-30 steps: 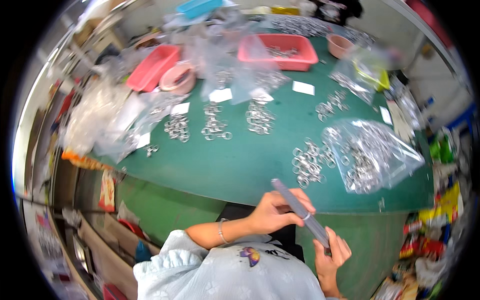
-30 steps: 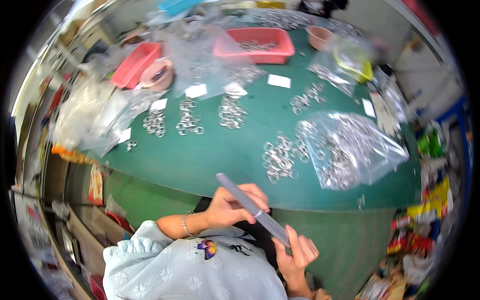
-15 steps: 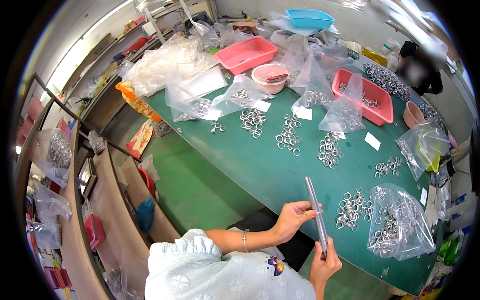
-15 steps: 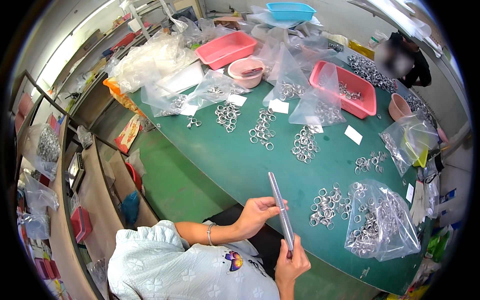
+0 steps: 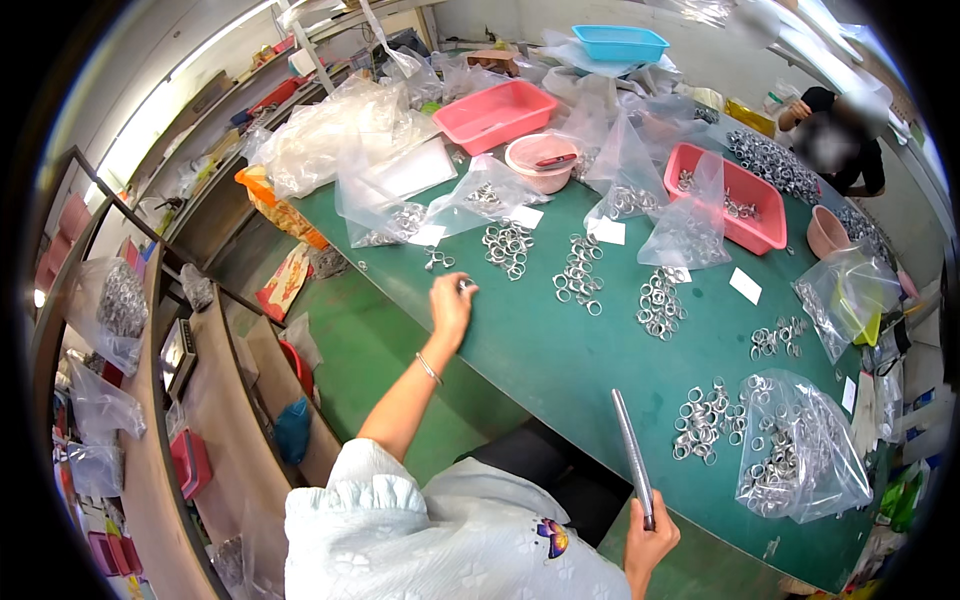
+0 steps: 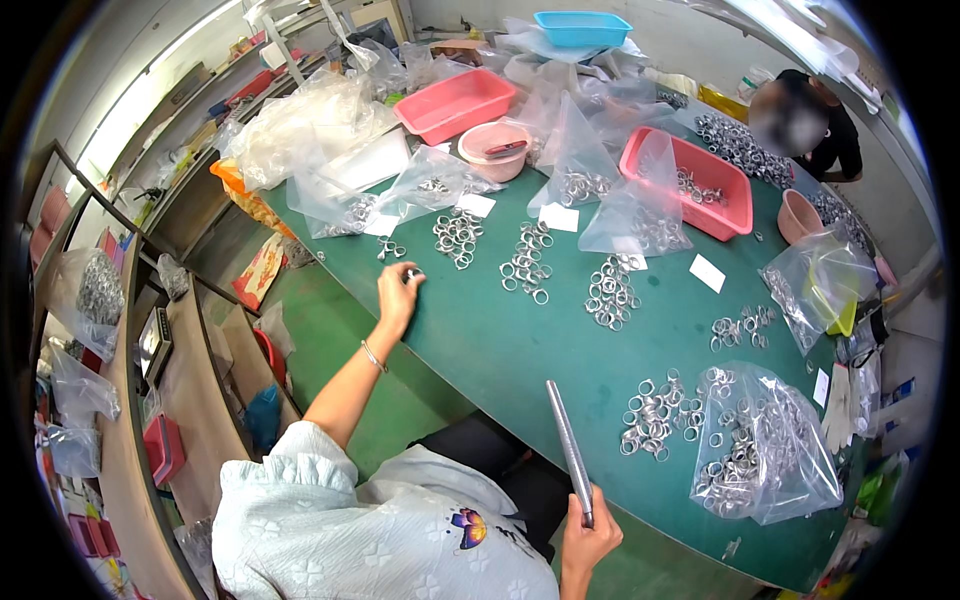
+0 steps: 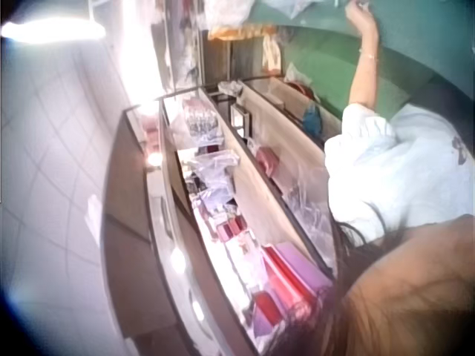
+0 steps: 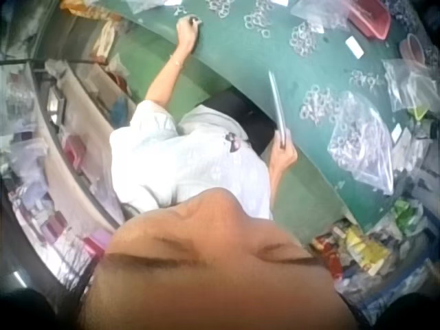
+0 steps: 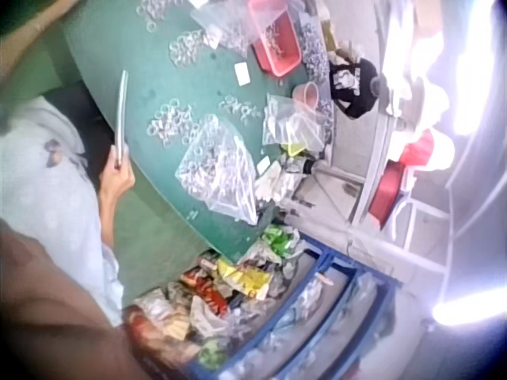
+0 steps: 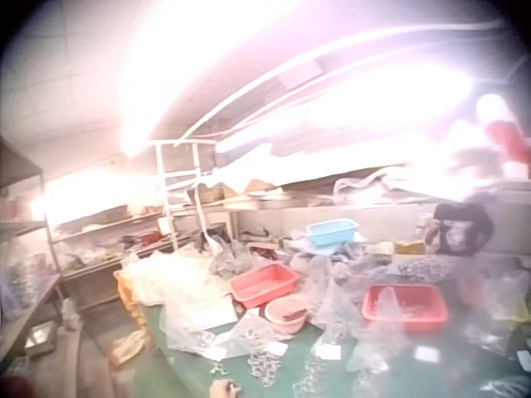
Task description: The person uses a metal rod to thread small metal rings onto it one by one. They pick up the rings from a green table and slide them down the rod, repeating this process for multiple rings.
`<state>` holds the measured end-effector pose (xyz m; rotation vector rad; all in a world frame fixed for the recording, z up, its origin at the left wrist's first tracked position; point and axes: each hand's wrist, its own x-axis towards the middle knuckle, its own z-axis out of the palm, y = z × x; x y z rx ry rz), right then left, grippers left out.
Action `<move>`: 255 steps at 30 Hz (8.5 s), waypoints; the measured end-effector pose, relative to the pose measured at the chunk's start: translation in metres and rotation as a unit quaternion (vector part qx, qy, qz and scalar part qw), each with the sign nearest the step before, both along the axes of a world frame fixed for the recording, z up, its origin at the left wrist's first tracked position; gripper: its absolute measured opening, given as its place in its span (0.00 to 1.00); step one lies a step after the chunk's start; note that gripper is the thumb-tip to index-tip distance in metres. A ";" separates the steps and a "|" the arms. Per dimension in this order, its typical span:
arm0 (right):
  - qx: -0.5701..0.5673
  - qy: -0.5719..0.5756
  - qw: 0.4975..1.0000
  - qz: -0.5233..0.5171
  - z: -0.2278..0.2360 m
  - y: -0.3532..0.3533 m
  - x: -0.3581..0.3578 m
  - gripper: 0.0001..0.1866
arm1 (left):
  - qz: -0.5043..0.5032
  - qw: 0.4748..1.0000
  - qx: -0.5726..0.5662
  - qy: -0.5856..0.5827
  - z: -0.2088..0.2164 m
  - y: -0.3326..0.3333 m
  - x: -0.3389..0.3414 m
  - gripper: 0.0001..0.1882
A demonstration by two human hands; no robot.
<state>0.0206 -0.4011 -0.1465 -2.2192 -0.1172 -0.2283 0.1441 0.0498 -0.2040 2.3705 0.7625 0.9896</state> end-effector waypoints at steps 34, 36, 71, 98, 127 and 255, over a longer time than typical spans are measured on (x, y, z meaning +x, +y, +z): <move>0.290 0.061 0.925 -0.237 0.009 -0.054 -0.015 0.14 | -0.520 0.495 -0.687 0.113 0.083 -0.298 0.058 0.15; 0.276 0.068 0.935 -0.212 0.014 -0.050 -0.016 0.13 | -0.500 0.502 -0.693 0.133 0.099 -0.293 0.041 0.16; -0.093 -0.120 0.981 -0.121 0.059 -0.044 -0.026 0.17 | -0.616 0.434 -0.632 0.181 0.123 -0.287 -0.026 0.20; -0.170 -0.201 0.961 -0.088 0.083 -0.038 -0.030 0.21 | -0.666 0.447 -0.585 0.122 0.134 -0.297 -0.045 0.16; -0.149 -0.204 0.965 -0.073 0.085 -0.035 -0.029 0.19 | -0.703 0.425 -0.570 0.009 0.113 -0.306 -0.056 0.16; -0.153 -0.205 0.965 -0.064 0.082 -0.030 -0.014 0.20 | -0.708 0.453 -0.532 0.099 0.136 -0.294 -0.046 0.18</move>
